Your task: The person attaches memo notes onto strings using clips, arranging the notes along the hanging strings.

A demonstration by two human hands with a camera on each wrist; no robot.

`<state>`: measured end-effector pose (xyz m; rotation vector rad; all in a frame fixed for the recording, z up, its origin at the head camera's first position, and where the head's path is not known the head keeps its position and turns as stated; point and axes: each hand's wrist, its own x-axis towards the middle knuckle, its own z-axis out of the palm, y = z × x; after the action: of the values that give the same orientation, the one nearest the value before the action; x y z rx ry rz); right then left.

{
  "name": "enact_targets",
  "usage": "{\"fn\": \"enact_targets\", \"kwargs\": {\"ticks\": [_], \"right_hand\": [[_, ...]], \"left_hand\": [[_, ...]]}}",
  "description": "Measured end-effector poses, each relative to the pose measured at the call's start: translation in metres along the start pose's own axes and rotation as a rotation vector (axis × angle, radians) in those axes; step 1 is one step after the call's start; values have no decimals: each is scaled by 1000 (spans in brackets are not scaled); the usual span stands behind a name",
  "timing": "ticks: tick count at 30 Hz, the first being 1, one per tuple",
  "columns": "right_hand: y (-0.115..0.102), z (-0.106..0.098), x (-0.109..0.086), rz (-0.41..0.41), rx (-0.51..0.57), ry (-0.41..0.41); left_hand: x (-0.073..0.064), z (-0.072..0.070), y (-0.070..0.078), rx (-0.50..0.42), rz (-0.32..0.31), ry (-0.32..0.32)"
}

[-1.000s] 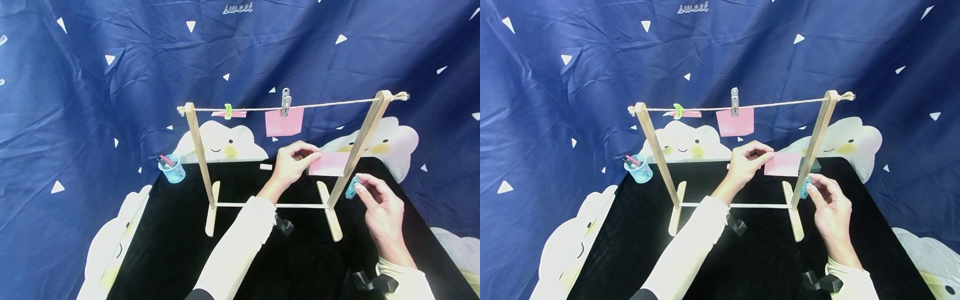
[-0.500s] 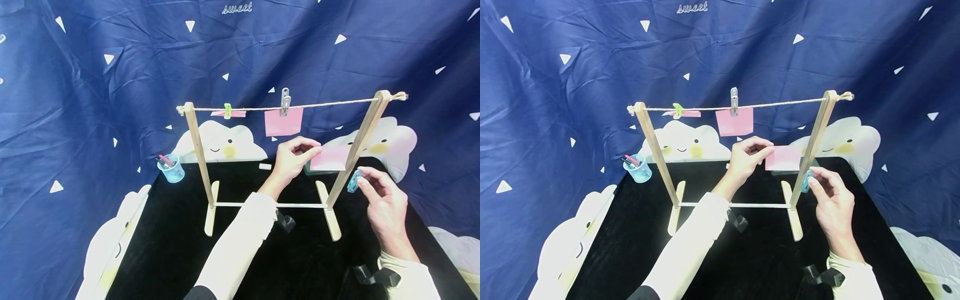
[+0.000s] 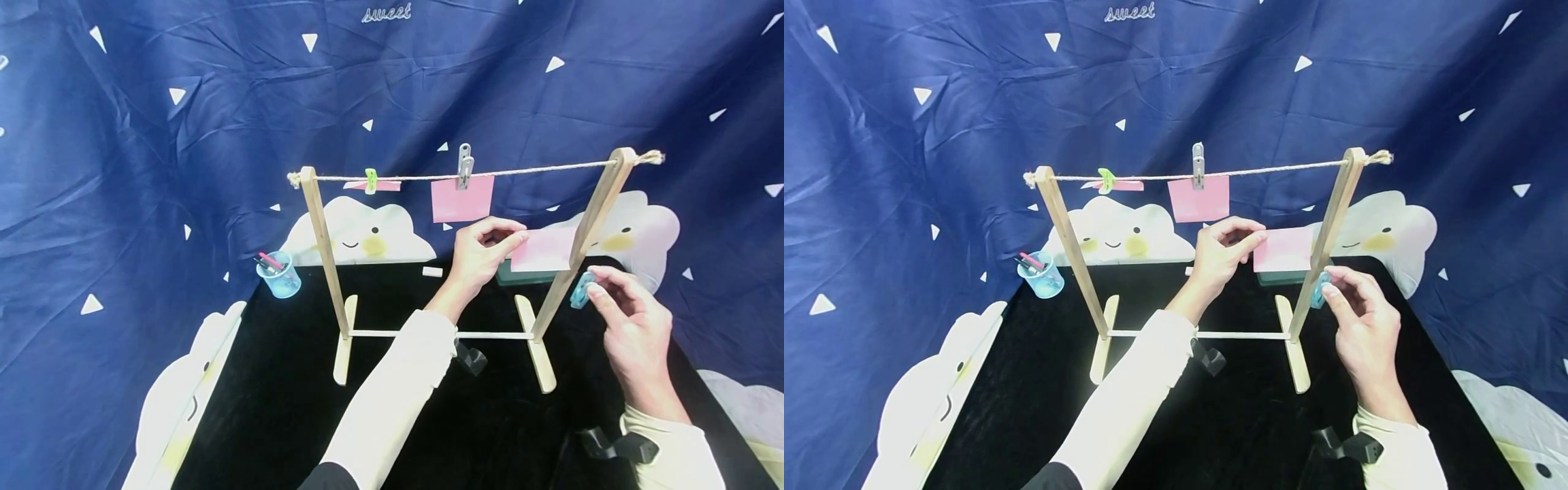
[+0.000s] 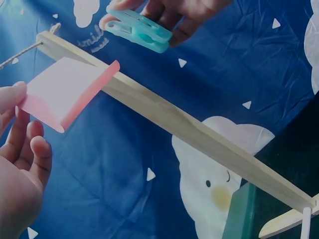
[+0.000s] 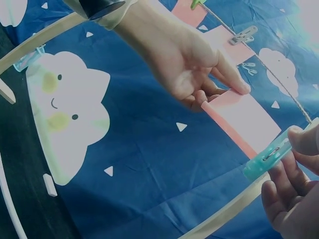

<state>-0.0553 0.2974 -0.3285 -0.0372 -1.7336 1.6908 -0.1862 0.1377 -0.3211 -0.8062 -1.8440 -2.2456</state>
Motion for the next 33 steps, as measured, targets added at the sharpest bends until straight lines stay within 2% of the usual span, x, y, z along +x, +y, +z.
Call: {"fn": "enact_targets", "kwargs": {"ticks": [7,14,19,24,33], "right_hand": [[-10,1,10,-43,9,-1],[-18,6,20,-55,145,-6],[-22,8,24,-65,188,-21],[-25,8,26,-82,199,-23],[-32,10,31,-91,211,-31]], "left_hand": [[1,2,-1,-16,0,13],[4,5,1,-40,8,42],[4,9,3,-66,8,65],[5,14,5,-97,5,90],[5,16,6,-121,-2,78]]}}
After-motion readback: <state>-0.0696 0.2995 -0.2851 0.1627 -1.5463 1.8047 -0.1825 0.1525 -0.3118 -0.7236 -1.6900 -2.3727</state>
